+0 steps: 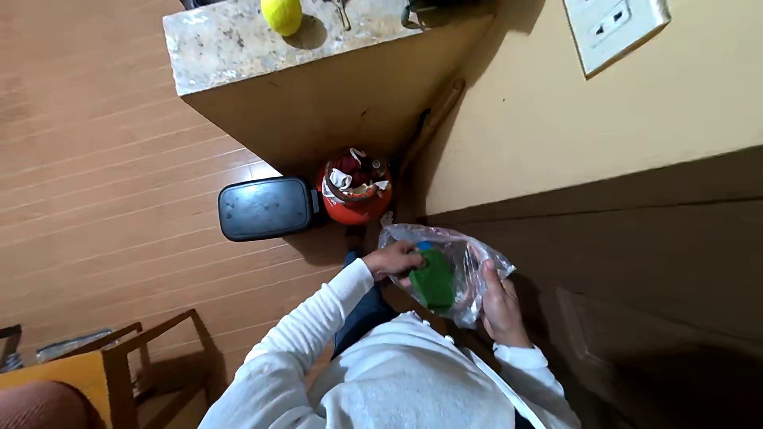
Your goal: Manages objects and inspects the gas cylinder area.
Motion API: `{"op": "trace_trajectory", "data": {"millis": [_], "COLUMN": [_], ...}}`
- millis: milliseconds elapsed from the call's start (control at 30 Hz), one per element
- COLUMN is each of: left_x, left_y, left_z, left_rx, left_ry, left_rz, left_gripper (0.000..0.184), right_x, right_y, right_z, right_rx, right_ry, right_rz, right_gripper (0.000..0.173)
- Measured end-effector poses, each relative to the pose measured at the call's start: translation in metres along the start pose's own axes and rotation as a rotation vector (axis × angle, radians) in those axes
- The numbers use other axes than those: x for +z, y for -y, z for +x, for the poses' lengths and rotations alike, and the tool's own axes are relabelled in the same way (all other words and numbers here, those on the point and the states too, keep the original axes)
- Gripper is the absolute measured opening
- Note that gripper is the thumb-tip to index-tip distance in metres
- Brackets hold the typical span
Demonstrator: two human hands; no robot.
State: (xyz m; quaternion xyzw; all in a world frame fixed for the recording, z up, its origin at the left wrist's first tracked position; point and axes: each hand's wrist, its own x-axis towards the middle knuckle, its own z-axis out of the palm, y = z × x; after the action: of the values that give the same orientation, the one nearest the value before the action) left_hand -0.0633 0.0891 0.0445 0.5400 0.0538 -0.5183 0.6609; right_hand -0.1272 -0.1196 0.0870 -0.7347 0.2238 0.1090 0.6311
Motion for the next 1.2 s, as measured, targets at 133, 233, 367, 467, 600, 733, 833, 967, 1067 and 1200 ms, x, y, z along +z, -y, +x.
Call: {"op": "trace_trajectory", "data": {"millis": [133,233,367,467,600,733,833,967,1067,1200], "left_x": [-0.045,-0.089,-0.169,-0.227,-0.316,-0.357,-0.31,-0.238,-0.21,-0.193], "left_y": [-0.041,-0.071,-0.122,-0.15,-0.145,-0.129,-0.124,-0.072,-0.019,0.004], "left_z": [-0.063,-0.103,-0.132,-0.144,-0.13,-0.116,-0.11,-0.039,0.036,0.085], "left_rx": [0.33,0.7,1.145,1.233,0.692,0.213,0.274,0.235,0.052,-0.17], "left_ry": [-0.105,-0.554,-0.985,-1.262,-1.598,-1.688,-1.822,-1.587,-1.18,-0.908], "left_rz": [0.035,-0.111,-0.353,-0.44,-0.072,0.319,0.333,0.547,0.628,0.809], "left_gripper": [0.011,0.018,0.022,0.026,0.043,0.059,0.064,0.05,0.052,0.067], "right_x": [-0.01,-0.012,-0.006,-0.001,0.003,0.009,0.017,0.034,0.048,0.054], "right_y": [-0.004,-0.001,0.007,0.007,0.001,-0.001,0.001,0.001,0.007,0.007], "right_z": [0.008,0.015,0.021,0.027,0.035,0.047,0.057,0.071,0.08,0.091], "right_rx": [-0.01,0.0,0.032,0.018,0.036,0.102,0.153,0.172,0.16,0.153], "right_ry": [-0.06,-0.065,-0.074,-0.059,-0.064,-0.106,-0.133,-0.138,-0.142,-0.18], "right_rz": [-0.037,-0.015,-0.025,-0.034,-0.052,-0.084,-0.072,-0.054,-0.059,-0.041], "right_gripper": [0.047,0.049,0.048,0.048,0.049,0.05,0.05,0.05,0.048,0.047]}}
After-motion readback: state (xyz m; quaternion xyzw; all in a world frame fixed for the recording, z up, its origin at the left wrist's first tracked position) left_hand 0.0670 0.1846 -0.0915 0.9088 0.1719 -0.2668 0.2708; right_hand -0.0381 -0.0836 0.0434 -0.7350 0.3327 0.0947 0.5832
